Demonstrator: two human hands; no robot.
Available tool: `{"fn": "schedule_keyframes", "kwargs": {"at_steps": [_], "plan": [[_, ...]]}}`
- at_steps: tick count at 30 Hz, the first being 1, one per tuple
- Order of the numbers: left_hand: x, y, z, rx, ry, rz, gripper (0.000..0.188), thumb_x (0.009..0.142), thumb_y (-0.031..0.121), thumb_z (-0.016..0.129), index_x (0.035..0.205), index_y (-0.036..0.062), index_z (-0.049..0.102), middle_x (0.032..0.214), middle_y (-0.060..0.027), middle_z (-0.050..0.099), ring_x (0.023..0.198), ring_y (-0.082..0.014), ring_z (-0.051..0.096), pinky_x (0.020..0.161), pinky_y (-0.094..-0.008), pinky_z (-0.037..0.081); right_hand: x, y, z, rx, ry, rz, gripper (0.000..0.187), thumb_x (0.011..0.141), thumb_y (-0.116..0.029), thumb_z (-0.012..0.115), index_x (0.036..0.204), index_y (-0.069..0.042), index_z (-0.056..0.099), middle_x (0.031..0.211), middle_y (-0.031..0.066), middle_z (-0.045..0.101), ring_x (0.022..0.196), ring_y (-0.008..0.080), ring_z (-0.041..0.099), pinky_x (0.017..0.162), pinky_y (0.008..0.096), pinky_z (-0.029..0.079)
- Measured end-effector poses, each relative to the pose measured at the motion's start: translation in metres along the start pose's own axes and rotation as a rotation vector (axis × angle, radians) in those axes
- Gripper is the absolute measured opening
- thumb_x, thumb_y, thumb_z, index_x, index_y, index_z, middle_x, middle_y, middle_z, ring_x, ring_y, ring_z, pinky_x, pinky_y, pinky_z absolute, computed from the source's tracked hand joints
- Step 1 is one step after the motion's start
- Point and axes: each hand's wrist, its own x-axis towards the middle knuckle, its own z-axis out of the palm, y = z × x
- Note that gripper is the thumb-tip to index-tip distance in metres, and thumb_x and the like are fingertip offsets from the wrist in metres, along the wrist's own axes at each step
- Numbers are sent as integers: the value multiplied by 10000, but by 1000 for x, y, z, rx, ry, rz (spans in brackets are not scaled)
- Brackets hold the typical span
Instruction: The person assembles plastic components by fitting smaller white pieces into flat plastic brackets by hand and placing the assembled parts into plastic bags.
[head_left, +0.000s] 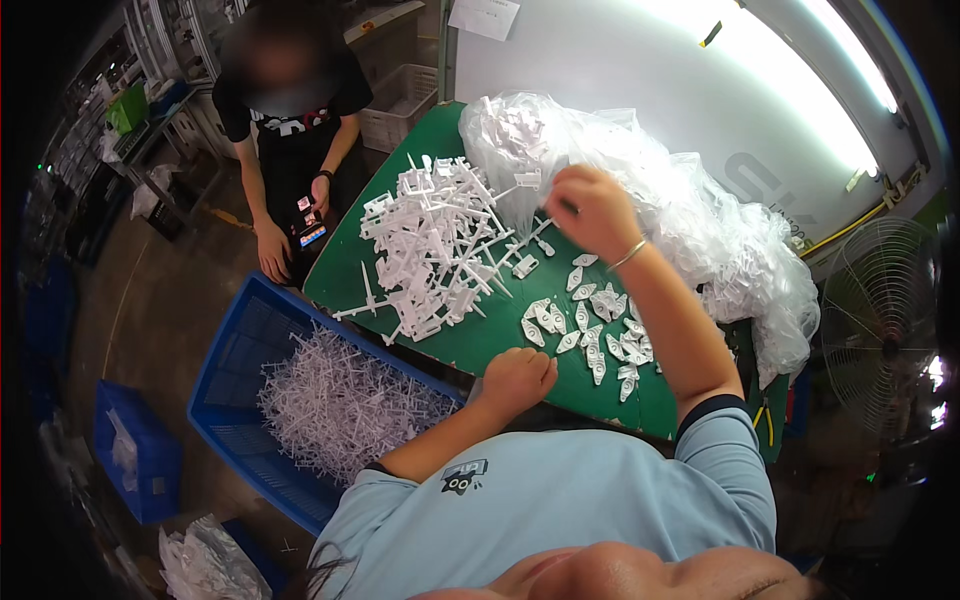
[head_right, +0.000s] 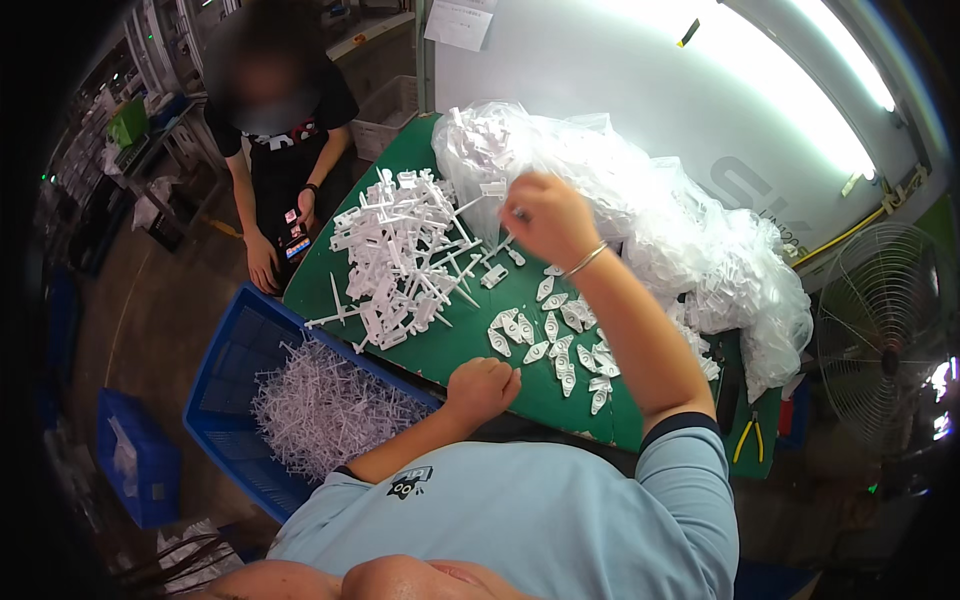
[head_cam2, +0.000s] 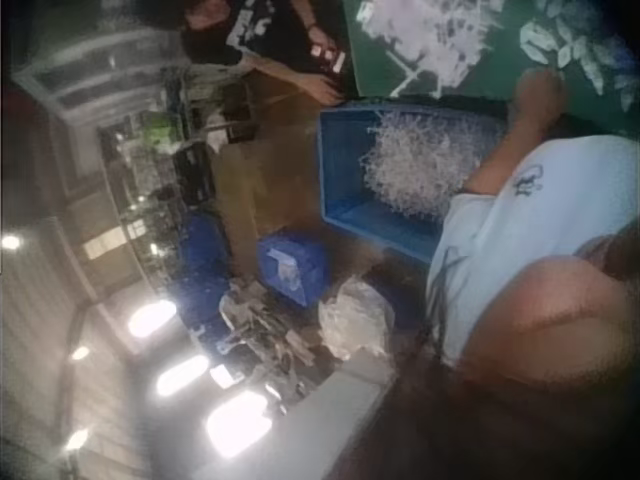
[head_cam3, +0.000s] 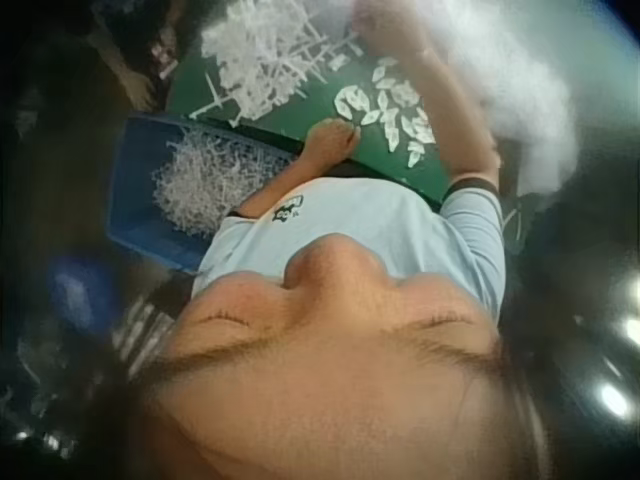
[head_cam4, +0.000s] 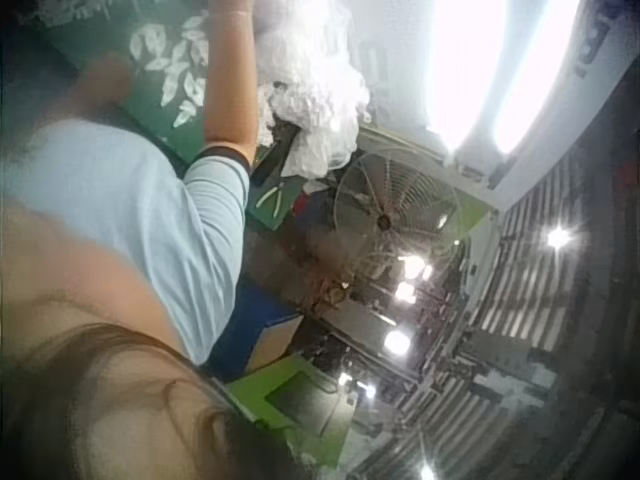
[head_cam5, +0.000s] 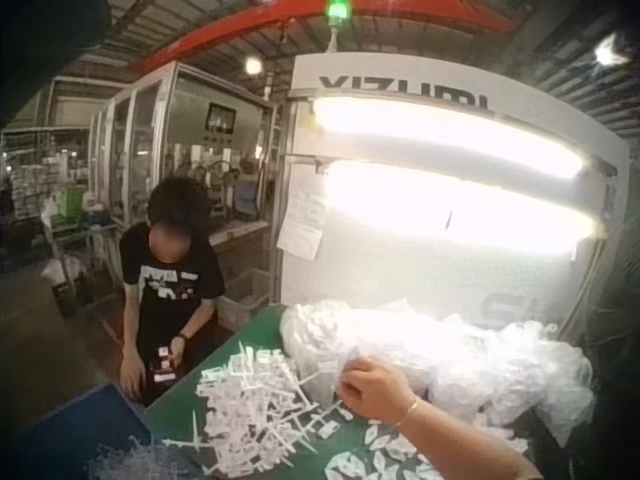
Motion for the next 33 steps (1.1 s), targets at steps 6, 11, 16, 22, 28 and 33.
{"fn": "schedule_keyframes", "kwargs": {"at_steps": [6, 11, 16, 22, 28, 33], "plan": [[1, -7, 3, -69, 63, 31, 261, 787, 186, 685, 595, 103, 529, 609, -63, 526, 566, -262, 572, 505, -399, 466, -16, 5, 62, 48, 31, 311, 256, 797, -270, 707, 846, -18, 703, 956, 120, 654, 820, 276, 653, 745, 377, 520], [-2, -4, -3, -89, 63, 25, 259, 792, 190, 682, 598, 99, 535, 614, -64, 532, 570, -272, 574, 521, -404, 472, -23, 12, 78, 614, -123, 881, 347, 861, -340, 681, 979, -14, 687, 984, 77, 657, 748, 127, 622, 622, 295, 494], [-2, -7, -4, -88, 1, 18, 256, 815, 198, 662, 615, 91, 544, 621, -70, 542, 592, -278, 583, 538, -411, 475, -30, 18, 84, 1142, -76, 1051, 368, 914, -351, 648, 1145, -65, 648, 949, 4, 630, 730, 105, 606, 546, 228, 419], [11, -9, -22, -230, -136, -39, 233, 847, 218, 637, 666, 78, 591, 641, -74, 571, 598, -312, 575, 563, -447, 462, -41, 32, 88, 1327, -16, 989, 352, 920, -337, 639, 1155, -74, 648, 1034, -6, 644, 762, 110, 607, 568, 244, 420], [47, 13, -49, -192, -235, -4, 210, 835, 243, 658, 881, 39, 638, 902, -135, 620, 807, -339, 603, 712, -443, 482, -54, 49, 97, 1429, 65, 936, 339, 928, -289, 613, 1181, -65, 629, 1177, 14, 639, 904, 144, 608, 687, 287, 465], [99, 21, -37, 93, -138, -256, 548, 816, 232, 665, 1211, -116, 516, 1376, -323, 391, 973, -427, 619, 878, -457, 517, -62, 68, 106, 1638, 161, 836, 360, 964, -256, 555, 1227, -11, 571, 1255, 89, 617, 1121, 224, 590, 917, 357, 477]]}}
